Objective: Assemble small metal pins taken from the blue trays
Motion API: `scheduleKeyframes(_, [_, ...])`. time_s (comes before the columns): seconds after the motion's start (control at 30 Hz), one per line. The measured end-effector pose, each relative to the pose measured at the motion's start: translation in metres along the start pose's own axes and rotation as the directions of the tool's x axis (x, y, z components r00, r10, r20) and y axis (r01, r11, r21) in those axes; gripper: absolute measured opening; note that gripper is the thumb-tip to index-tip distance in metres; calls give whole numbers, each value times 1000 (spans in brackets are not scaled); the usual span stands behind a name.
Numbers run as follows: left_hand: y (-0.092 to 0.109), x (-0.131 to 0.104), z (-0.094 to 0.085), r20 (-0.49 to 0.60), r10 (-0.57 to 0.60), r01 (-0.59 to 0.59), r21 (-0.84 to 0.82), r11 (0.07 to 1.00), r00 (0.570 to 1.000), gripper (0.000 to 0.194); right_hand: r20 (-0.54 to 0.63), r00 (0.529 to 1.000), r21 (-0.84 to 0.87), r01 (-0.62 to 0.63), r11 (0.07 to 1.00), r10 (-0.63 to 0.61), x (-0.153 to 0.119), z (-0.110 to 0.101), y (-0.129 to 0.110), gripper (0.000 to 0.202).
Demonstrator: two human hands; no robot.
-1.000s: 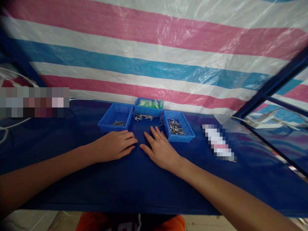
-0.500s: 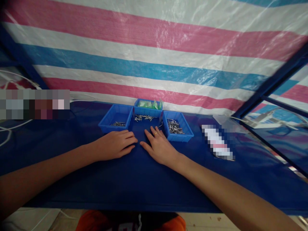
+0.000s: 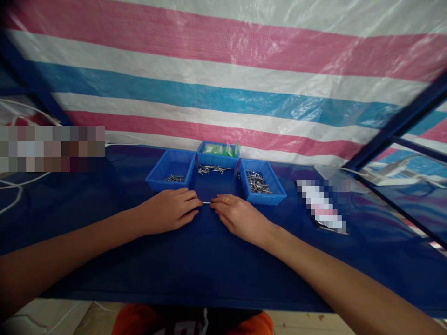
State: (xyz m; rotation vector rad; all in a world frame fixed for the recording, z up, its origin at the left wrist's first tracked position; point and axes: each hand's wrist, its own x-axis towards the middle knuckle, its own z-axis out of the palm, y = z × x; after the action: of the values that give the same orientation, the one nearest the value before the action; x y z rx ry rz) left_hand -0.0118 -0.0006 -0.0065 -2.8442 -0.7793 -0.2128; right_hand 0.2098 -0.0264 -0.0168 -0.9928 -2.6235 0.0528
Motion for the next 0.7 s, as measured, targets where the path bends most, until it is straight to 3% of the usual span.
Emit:
scheduleKeyframes(0.23, [0,2,0,-12,-47,46,-10,999,999,21,28,997,40,70,997,-72,-1,-9,-5,30])
scheduleKeyframes(0.7, [-5,2,6,-51,66,-67,-4,998,997,19,73,987,74,135,988,-140,-3,-11,-9,30])
